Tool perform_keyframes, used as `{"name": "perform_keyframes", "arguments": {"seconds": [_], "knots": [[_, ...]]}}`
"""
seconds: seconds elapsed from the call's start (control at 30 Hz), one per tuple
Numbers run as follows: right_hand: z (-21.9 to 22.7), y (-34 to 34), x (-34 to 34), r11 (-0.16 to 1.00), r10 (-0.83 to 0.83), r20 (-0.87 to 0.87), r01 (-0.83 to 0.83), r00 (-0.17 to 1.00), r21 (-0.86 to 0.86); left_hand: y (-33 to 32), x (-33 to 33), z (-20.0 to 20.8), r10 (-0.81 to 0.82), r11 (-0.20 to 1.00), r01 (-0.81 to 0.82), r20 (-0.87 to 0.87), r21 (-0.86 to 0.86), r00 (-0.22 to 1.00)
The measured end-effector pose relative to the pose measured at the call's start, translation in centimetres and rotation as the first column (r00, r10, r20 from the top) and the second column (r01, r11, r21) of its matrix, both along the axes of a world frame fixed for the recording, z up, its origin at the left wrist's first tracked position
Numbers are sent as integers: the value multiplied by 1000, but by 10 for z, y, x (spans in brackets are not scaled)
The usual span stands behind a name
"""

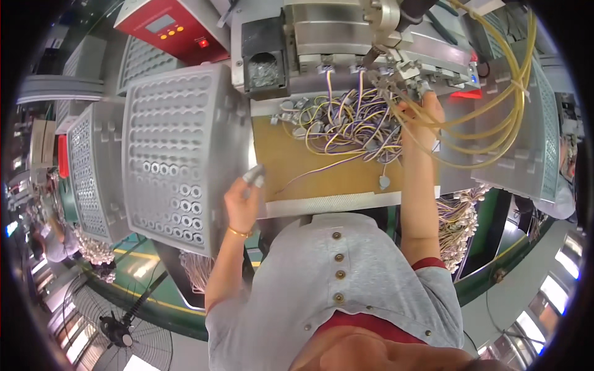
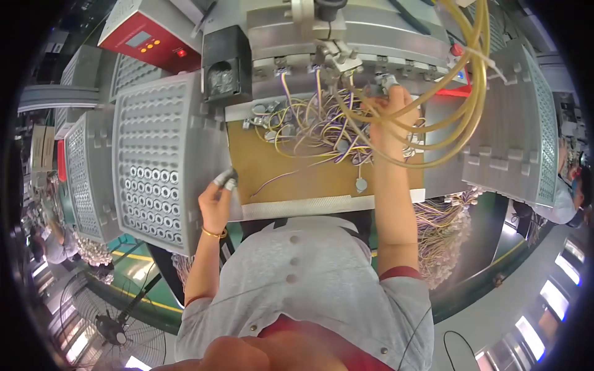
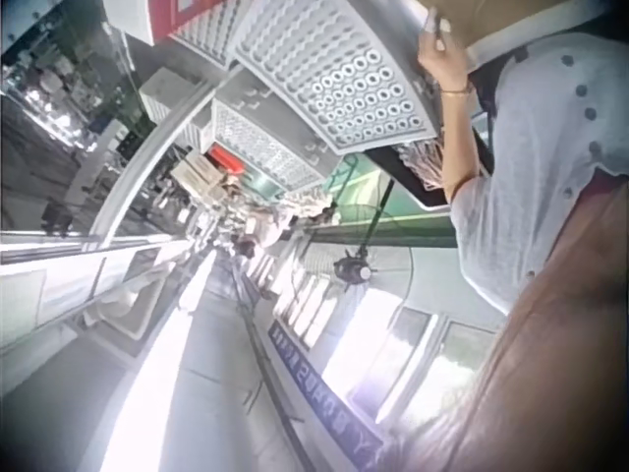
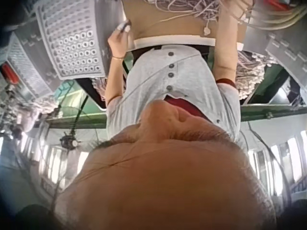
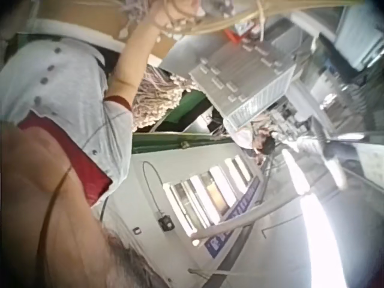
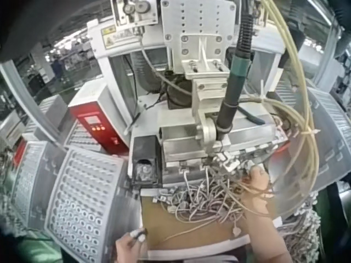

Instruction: Assembling wire harnesses by connecting terminal wires and organizing finished components into a storage tray.

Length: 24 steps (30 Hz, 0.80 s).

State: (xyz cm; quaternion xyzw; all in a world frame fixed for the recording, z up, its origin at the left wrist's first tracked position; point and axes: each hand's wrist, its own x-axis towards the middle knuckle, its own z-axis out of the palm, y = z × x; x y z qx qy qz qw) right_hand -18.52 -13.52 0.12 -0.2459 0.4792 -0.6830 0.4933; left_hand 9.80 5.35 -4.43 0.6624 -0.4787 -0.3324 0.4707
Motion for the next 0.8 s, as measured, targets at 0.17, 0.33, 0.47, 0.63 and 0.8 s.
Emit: {"name": "perform_keyframes", "arguments": {"seconds": [0.17, 0.33, 0.47, 0.63, 0.8], "knots": [[11, -11, 12, 997, 36, -104, -30, 994, 66, 3, -18, 20, -248, 955, 298, 535, -6, 808], [26, 0, -10, 990, 131, -143, -121, 981, 76, 10, -26, 25, -239, 964, 265, 514, 24, 824], [16, 35, -34, 994, -45, -780, -50, 624, -97, 7, -22, 38, -64, 992, 73, -84, 106, 994], [28, 92, 47, 645, 309, -906, -764, 290, -24, -5, -33, 76, -119, 993, 116, -271, -27, 955], [30, 100, 82, 383, 600, -751, -923, 276, -33, -16, -31, 100, -66, 866, 326, 558, -380, 827]]}}
